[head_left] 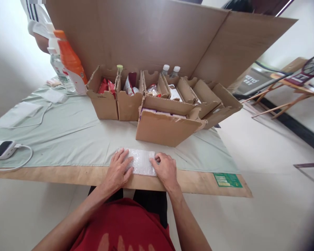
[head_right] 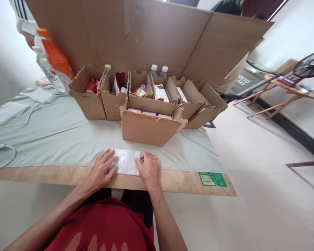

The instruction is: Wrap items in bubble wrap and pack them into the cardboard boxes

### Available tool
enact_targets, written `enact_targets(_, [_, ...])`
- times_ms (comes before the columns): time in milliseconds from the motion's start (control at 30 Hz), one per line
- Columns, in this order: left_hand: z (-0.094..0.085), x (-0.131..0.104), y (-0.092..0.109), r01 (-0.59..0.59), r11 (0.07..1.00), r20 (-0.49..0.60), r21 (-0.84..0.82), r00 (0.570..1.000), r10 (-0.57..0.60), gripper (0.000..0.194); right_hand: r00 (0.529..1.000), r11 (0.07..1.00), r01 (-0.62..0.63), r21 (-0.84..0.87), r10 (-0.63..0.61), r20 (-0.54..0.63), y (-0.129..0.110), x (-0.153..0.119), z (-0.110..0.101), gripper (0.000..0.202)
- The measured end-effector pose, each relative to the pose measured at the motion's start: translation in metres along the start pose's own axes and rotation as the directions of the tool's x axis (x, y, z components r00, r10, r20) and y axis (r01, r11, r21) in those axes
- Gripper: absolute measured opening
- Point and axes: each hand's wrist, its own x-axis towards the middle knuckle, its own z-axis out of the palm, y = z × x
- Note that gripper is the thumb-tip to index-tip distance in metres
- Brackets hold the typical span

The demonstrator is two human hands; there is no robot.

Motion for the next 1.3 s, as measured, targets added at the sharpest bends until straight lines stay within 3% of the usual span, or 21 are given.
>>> enact_targets(167, [-0.014, 0.021, -0.006, 0.026, 0.995, 0.006, -0.101, 1.000, -0.026, 0.050, 1.000, 0.988, 0.025, 0.154, -0.026, 0.008, -0.005, -0.006, 0.001, 0.018])
enact_targets(300, [-0.033, 0.061, -0.007, -0.012, 0.979, 0.167, -0.206, 0.985, 0.047, 0.067, 0.996, 0.940, 0.083, 0.331, -0.063, -0.070, -0.012, -0.018, -0.008, 0.016])
enact_targets(400, [-0.041, 0.084, -0.006, 0.014, 0.970, 0.391, -0.243, 0.916, 0.085, 0.043, 0.986, 0.912, 0.129, 0.390, -0.075, -0.150, -0.016, -0.022, -0.015, 0.014])
enact_targets(467, [-0.043, 0.091, -0.005, 0.019, 0.967, 0.464, -0.254, 0.879, 0.105, 0.020, 0.986, 0.901, 0.119, 0.418, -0.058, -0.154, -0.017, -0.022, -0.019, 0.012])
enact_targets(533, [-0.044, 0.092, -0.004, 0.013, 0.964, 0.464, -0.264, 0.878, 0.116, 0.009, 0.994, 0.881, 0.082, 0.467, -0.039, -0.100, -0.016, -0.021, -0.022, 0.014])
enact_targets(633, [-0.048, 0.085, -0.004, 0.029, 0.964, 0.447, -0.264, 0.889, 0.095, 0.015, 1.000, 0.843, 0.017, 0.537, -0.019, -0.002, -0.014, -0.018, -0.025, 0.017])
enact_targets(733, [-0.053, 0.074, -0.008, 0.131, 0.950, 0.373, -0.282, 0.928, -0.017, 0.027, 0.999, 0.828, -0.020, 0.560, 0.036, -0.017, -0.011, -0.014, -0.026, 0.019])
enact_targets(867, [-0.054, 0.060, -0.017, 0.236, 0.916, 0.307, -0.324, 0.942, -0.133, 0.020, 0.998, 0.804, -0.042, 0.593, 0.065, -0.017, -0.004, -0.009, -0.018, 0.022])
enact_targets(1100, [-0.041, 0.050, -0.020, 0.231, 0.907, 0.357, -0.352, 0.929, -0.098, 0.025, 0.995, 0.697, -0.084, 0.712, 0.103, 0.017, 0.003, -0.011, -0.001, 0.026])
enact_targets(1200, [-0.042, 0.050, -0.018, 0.197, 0.917, 0.388, -0.346, 0.920, -0.051, 0.025, 0.991, 0.611, -0.105, 0.785, 0.130, 0.031, -0.001, -0.014, 0.002, 0.026])
enact_targets(1300, [-0.045, 0.050, -0.015, 0.140, 0.930, 0.432, -0.340, 0.901, 0.022, 0.026, 0.991, 0.582, -0.091, 0.808, 0.135, 0.015, -0.003, -0.017, 0.005, 0.029])
